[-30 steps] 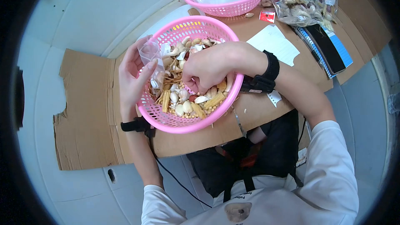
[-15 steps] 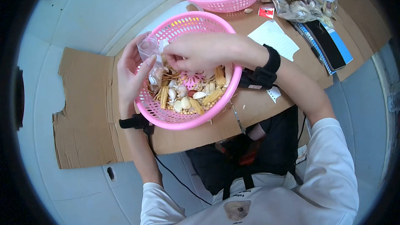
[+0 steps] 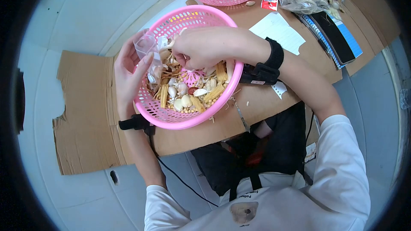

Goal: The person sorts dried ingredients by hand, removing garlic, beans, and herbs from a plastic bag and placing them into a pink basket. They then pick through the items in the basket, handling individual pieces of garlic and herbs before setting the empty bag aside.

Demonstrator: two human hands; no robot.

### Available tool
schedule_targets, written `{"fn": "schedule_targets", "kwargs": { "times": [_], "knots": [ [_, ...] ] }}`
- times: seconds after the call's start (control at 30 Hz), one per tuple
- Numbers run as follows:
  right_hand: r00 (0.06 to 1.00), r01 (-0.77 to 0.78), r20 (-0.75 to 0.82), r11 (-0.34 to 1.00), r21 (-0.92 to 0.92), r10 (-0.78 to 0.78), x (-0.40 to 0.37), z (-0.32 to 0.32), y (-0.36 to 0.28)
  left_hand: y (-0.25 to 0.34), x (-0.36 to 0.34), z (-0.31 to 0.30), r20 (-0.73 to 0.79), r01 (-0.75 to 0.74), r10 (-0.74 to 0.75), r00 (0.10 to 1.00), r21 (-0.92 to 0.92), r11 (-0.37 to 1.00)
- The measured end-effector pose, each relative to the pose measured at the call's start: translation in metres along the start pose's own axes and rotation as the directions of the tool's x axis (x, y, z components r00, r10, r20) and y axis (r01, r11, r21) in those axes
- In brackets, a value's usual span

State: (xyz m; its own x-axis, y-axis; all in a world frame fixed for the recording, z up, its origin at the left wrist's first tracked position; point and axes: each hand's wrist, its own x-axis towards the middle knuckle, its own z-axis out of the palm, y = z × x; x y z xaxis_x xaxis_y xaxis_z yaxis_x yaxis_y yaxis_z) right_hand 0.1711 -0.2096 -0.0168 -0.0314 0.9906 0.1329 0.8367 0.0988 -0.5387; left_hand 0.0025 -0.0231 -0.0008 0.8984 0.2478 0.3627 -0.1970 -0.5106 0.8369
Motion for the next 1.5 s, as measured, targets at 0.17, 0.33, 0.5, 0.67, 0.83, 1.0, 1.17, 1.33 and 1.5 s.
{"fn": "schedule_targets", "kwargs": {
  "times": [0.17, 0.33, 0.5, 0.67, 0.83, 1.0, 1.17, 1.33, 1.5],
  "knots": [
    [0.942, 0.000, -0.326, 0.971, 0.240, 0.081, -0.002, -0.013, -0.015, 0.001, 0.002, -0.001, 0.022, 0.009, -0.010, 1.000, 0.027, 1.000],
    [0.721, 0.127, -0.693, 0.981, 0.146, 0.010, 0.012, -0.011, -0.005, 0.000, -0.001, -0.003, 0.090, 0.001, -0.009, 0.996, 0.083, 0.997],
    [0.812, 0.289, -0.563, 0.944, 0.161, -0.152, 0.015, -0.014, -0.013, -0.008, -0.002, -0.007, 0.117, -0.023, 0.011, 0.993, 0.101, 0.995],
    [0.730, 0.250, -0.672, 0.964, 0.087, -0.129, 0.001, -0.037, -0.024, -0.001, 0.001, -0.005, 0.072, 0.000, -0.004, 0.997, 0.060, 0.998],
    [0.797, -0.083, -0.575, 0.976, 0.199, 0.185, -0.108, -0.095, -0.074, -0.006, 0.000, -0.008, 0.078, -0.012, 0.009, 0.997, 0.039, 0.999],
    [0.584, -0.599, -0.706, 0.800, -0.042, 0.400, -0.226, -0.111, -0.012, -0.005, 0.000, -0.005, 0.073, -0.065, 0.063, 0.995, 0.035, 0.997],
    [0.372, -0.755, -0.712, 0.641, 0.141, 0.595, -0.293, -0.071, 0.082, -0.009, 0.001, -0.005, 0.062, -0.085, 0.084, 0.995, 0.014, 0.996],
    [0.277, -0.838, -0.607, 0.496, 0.228, 0.745, -0.283, -0.061, 0.084, -0.009, 0.001, -0.007, 0.068, -0.086, 0.086, 0.994, 0.002, 0.996],
    [0.279, -0.862, -0.612, 0.474, 0.181, 0.740, -0.286, -0.061, 0.090, -0.013, 0.001, -0.009, 0.095, -0.066, 0.062, 0.994, 0.036, 0.997]
  ]
}}
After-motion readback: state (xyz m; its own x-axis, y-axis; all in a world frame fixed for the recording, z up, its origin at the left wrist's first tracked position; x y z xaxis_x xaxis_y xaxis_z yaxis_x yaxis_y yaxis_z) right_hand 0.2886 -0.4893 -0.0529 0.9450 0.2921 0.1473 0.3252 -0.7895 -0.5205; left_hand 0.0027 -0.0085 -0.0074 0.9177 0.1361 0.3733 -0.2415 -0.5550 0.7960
